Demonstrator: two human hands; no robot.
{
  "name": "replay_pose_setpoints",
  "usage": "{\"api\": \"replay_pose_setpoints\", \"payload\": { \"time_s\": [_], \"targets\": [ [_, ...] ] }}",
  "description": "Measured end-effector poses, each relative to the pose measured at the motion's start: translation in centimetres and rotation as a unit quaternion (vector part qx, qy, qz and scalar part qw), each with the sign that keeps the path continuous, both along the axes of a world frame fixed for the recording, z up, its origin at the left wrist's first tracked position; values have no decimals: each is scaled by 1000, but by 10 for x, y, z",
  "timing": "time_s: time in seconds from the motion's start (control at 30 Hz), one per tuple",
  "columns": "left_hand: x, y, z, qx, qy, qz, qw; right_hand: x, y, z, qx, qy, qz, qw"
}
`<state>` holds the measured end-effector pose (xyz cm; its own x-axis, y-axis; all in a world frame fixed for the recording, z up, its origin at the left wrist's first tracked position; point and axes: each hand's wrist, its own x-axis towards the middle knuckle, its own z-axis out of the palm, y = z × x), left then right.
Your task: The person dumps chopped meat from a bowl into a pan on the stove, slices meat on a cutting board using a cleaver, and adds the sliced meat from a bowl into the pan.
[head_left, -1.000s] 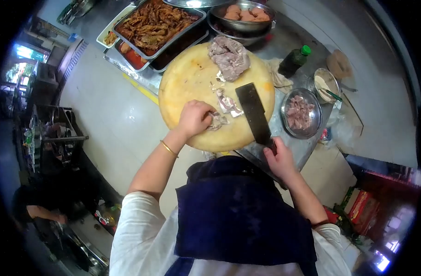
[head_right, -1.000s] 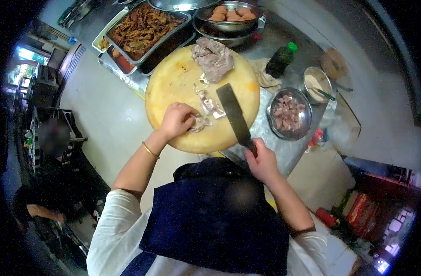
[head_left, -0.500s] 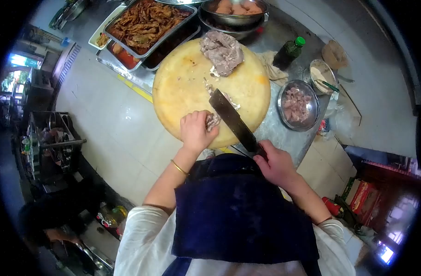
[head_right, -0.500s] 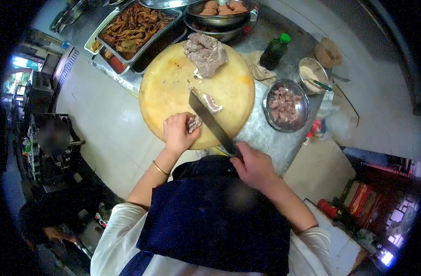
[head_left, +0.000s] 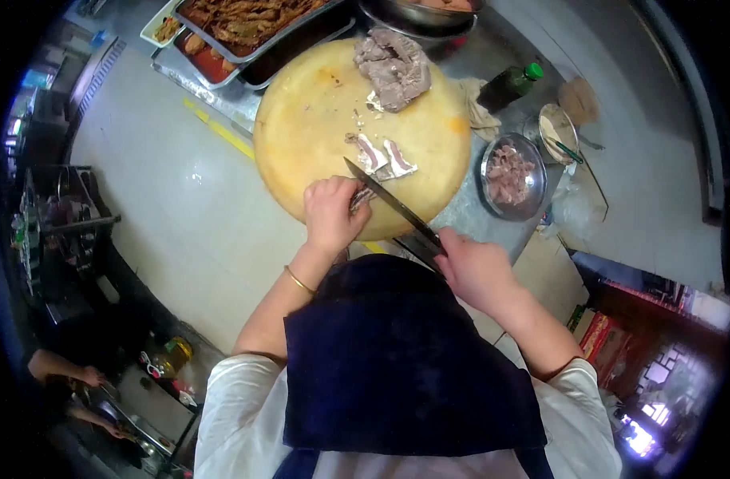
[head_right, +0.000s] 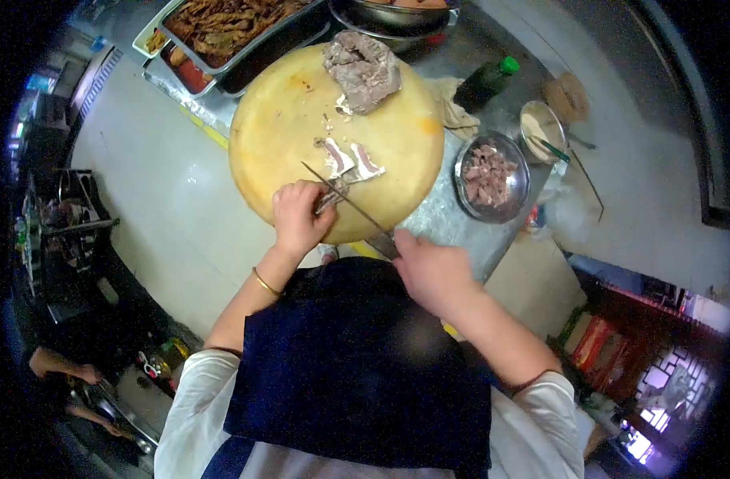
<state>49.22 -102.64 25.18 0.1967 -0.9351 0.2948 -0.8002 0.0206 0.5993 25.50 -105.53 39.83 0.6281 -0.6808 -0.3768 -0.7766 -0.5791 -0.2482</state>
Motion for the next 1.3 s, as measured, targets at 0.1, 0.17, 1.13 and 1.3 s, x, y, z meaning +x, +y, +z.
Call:
{"api": "replay_pose_setpoints", "payload": {
  "time_s": [0.1,0.17,1.13,1.3],
  "targets": [
    [2,0,6,-8,2,-8,1000,9,-7,-2,21,7,4,1000],
    [3,0,5,-3,0,-7,1000,21,-15,-7,39,15,-1,999],
    [1,-2,4,-2,5,63,998,41,-67,-67,7,-132,-30,991],
    [2,3,-1,-12,19,53,998,30,-49,-28,23,-41,40,998]
  ]
}}
